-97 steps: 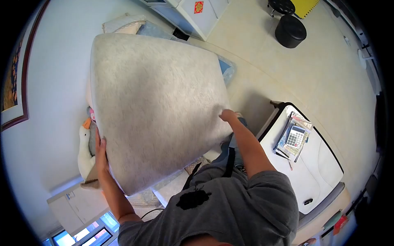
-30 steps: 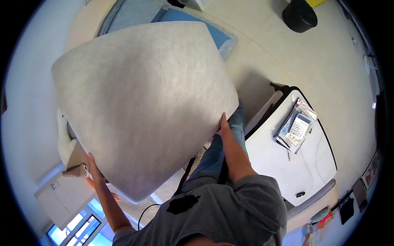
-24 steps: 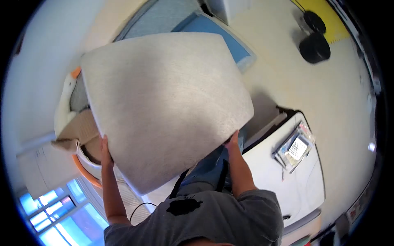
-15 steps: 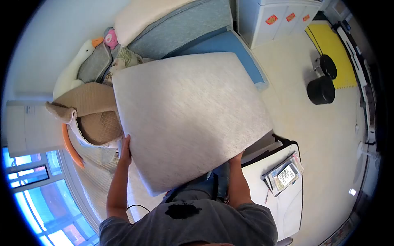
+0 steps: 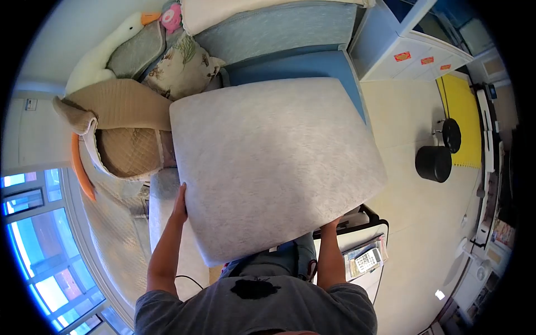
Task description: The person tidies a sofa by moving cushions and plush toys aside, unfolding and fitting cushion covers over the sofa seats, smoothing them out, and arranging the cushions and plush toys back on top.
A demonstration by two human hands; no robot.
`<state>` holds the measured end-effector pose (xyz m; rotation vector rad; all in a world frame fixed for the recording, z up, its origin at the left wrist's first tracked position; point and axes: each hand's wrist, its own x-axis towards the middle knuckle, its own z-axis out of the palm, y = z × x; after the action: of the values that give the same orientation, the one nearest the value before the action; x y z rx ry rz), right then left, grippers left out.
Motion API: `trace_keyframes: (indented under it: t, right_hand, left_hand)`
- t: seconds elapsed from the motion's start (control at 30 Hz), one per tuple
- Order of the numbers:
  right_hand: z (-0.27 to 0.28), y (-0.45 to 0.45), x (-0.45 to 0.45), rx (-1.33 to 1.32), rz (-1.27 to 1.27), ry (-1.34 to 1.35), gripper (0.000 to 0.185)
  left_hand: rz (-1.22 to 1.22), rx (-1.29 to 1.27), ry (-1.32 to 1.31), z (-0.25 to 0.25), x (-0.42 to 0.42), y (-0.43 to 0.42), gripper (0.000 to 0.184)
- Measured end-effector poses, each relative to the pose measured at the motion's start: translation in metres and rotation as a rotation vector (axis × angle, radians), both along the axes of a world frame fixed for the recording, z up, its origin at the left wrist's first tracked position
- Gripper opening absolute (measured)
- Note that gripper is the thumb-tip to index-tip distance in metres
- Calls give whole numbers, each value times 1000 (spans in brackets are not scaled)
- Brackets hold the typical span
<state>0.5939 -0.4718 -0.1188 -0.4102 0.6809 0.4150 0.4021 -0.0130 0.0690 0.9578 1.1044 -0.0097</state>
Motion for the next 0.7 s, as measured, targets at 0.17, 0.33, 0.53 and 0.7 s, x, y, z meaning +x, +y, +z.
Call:
trace_keyframes:
  t: [0.17,0.33,0.53,0.7]
  right_hand:
    - [18,-2,36,-121,7,-11,63]
    - [6,-26,93,-161,45,-16,62]
    - [9,-31,156,-247,74,57,66]
    - [11,-15,188,-314,80,63,66]
  left_hand:
    - [1,74,37,-43,5,-12,67]
    - [106,-202,-63,-59,56,-37,65]
    - [166,-142,-57,-96,102,-53,69]
    - [275,-118,-137,-106,143,-50,66]
